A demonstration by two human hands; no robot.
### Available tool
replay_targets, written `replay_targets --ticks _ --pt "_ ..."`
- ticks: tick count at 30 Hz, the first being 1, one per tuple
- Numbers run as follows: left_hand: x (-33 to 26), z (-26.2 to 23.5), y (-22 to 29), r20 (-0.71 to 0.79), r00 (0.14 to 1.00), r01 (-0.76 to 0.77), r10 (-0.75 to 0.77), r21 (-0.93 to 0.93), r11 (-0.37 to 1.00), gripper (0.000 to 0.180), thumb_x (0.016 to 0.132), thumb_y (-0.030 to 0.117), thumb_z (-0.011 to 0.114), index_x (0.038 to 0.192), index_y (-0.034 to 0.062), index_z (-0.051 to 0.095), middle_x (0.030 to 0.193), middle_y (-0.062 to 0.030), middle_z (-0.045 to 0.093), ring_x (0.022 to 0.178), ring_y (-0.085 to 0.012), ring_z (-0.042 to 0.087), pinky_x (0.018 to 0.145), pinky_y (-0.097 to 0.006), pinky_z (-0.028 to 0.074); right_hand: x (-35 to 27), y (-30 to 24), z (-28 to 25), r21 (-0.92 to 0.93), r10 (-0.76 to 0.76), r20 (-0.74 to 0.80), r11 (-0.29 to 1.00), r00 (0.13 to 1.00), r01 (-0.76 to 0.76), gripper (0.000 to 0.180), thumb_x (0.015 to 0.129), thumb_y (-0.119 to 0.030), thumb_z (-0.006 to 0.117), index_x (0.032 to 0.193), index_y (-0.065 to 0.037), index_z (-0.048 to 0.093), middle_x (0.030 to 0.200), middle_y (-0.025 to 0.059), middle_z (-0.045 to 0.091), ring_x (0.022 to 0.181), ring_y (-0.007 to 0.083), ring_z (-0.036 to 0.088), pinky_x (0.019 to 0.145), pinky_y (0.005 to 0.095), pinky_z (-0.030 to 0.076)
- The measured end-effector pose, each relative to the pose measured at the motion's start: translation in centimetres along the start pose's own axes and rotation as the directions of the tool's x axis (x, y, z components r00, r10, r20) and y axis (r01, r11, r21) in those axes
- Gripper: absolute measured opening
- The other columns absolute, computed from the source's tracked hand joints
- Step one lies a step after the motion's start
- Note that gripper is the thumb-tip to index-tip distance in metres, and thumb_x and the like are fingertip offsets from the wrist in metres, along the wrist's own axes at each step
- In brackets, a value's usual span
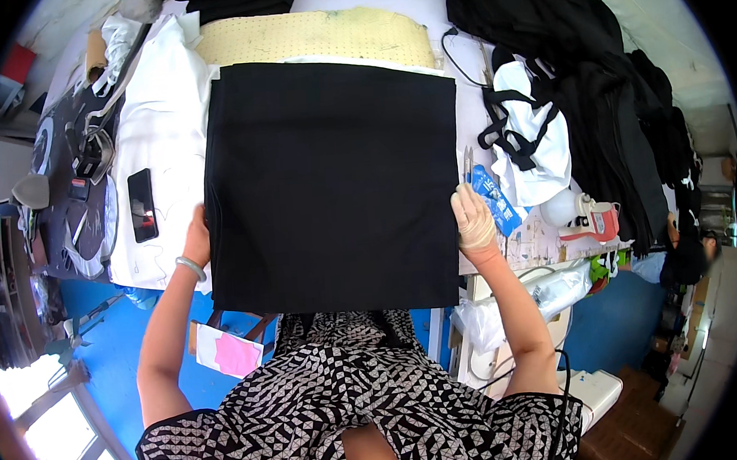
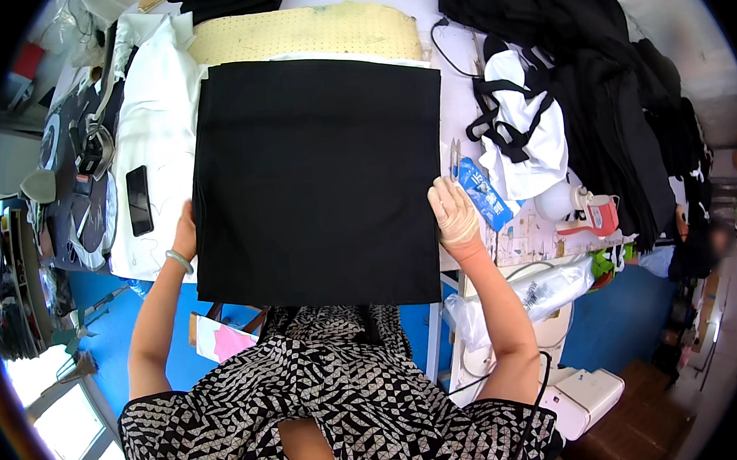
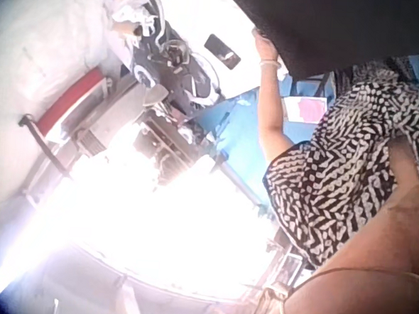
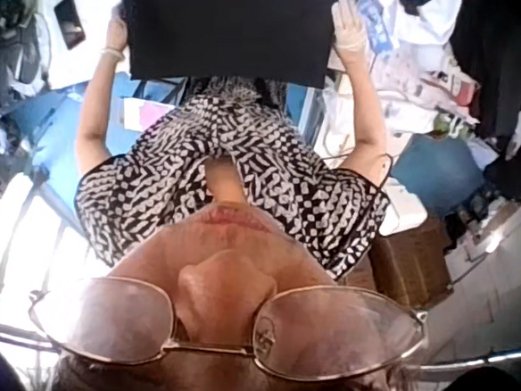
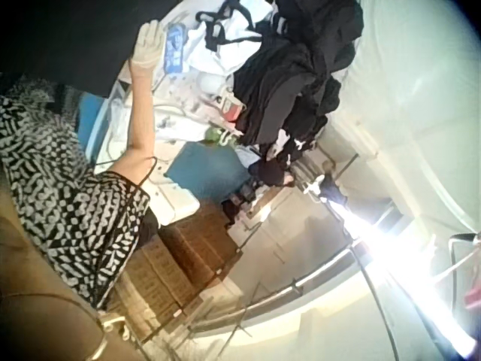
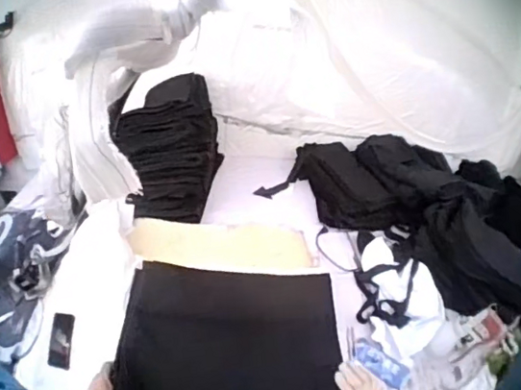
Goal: The person trims threads from fabric pieces using scissors and irons garment components on a work table.
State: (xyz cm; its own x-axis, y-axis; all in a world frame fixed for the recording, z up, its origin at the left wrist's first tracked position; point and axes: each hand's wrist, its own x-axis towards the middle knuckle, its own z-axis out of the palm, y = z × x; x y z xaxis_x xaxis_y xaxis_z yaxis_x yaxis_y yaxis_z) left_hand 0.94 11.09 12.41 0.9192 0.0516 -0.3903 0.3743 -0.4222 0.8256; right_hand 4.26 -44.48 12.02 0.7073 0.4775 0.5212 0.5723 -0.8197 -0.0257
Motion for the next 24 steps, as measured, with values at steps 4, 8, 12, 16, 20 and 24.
replay_targets --ticks 4,8,12,16,20,24 --pt "0.8 -1.5 7.5 0.020 0.655 -0.431 0.755 0.831 0.352 0.045 0.078 0.007 0.066 0.121 0.0029 0.056 0.101 -0.0164 0.062 0.110 -0.0329 0.055 0.101 -0.037 0.041 1.3 1.1 -0.6 0.084 -0.200 0.223 0.979 0.954 0.185 0.050 0.074 -0.002 0.062 0.123 -0.012 0.055 0.124 0.0097 0.059 0.113 0.0300 0.059 0.090 0.0405 0.049" --pt "7.4 -4.8 1.9 0.329 0.851 -0.512 0.409 0.690 0.511 0.026 0.081 0.012 0.066 0.105 0.0026 0.060 0.106 -0.0149 0.063 0.106 -0.0277 0.060 0.094 -0.037 0.047 5.5 1.3 -0.8 0.180 0.231 0.497 0.916 0.837 -0.360 0.023 0.078 -0.007 0.063 0.100 -0.012 0.066 0.096 0.0137 0.069 0.084 0.0366 0.065 0.076 0.0411 0.053" --pt "14.0 -5.3 -3.4 -0.160 0.883 -0.436 0.442 0.072 0.897 0.016 0.082 0.010 0.066 0.094 -0.0003 0.065 0.095 -0.0160 0.067 0.096 -0.0307 0.064 0.084 -0.037 0.050 3.3 6.3 6.0 0.265 0.432 0.453 0.770 0.780 -0.580 0.034 0.083 -0.031 0.061 0.100 -0.002 0.067 0.099 0.0257 0.066 0.095 0.0401 0.063 0.084 0.0414 0.050" --pt "12.1 -1.6 5.6 -0.391 0.920 0.101 0.004 0.248 0.964 0.058 0.083 0.044 0.068 0.106 -0.0094 0.063 0.097 -0.0224 0.068 0.089 -0.0288 0.067 0.080 -0.037 0.050 8.3 3.6 6.1 -0.023 0.800 0.532 0.341 0.277 -0.940 0.064 0.085 -0.055 0.056 0.106 0.005 0.067 0.103 0.0294 0.065 0.105 0.0402 0.060 0.093 0.0416 0.044" --pt "11.7 -3.1 4.9 -0.479 0.877 0.200 -0.029 0.309 0.930 0.076 0.077 0.060 0.068 0.105 -0.0095 0.065 0.097 -0.0205 0.068 0.086 -0.0293 0.067 0.080 -0.036 0.051 8.2 0.7 3.8 0.136 0.835 0.392 0.362 0.385 -0.922 0.066 0.086 -0.054 0.058 0.114 0.005 0.063 0.111 0.0279 0.064 0.107 0.0416 0.060 0.094 0.0427 0.044" --pt "11.4 -3.7 6.7 -0.259 0.843 0.491 -0.472 0.008 0.871 0.074 0.076 0.062 0.069 0.111 -0.0021 0.064 0.102 -0.0102 0.068 0.090 -0.0222 0.065 0.073 -0.038 0.051 3.8 0.9 5.9 0.284 0.782 0.442 0.342 0.439 -0.896 0.060 0.086 -0.043 0.064 0.122 0.004 0.059 0.114 0.0225 0.065 0.108 0.0349 0.062 0.095 0.0382 0.045"
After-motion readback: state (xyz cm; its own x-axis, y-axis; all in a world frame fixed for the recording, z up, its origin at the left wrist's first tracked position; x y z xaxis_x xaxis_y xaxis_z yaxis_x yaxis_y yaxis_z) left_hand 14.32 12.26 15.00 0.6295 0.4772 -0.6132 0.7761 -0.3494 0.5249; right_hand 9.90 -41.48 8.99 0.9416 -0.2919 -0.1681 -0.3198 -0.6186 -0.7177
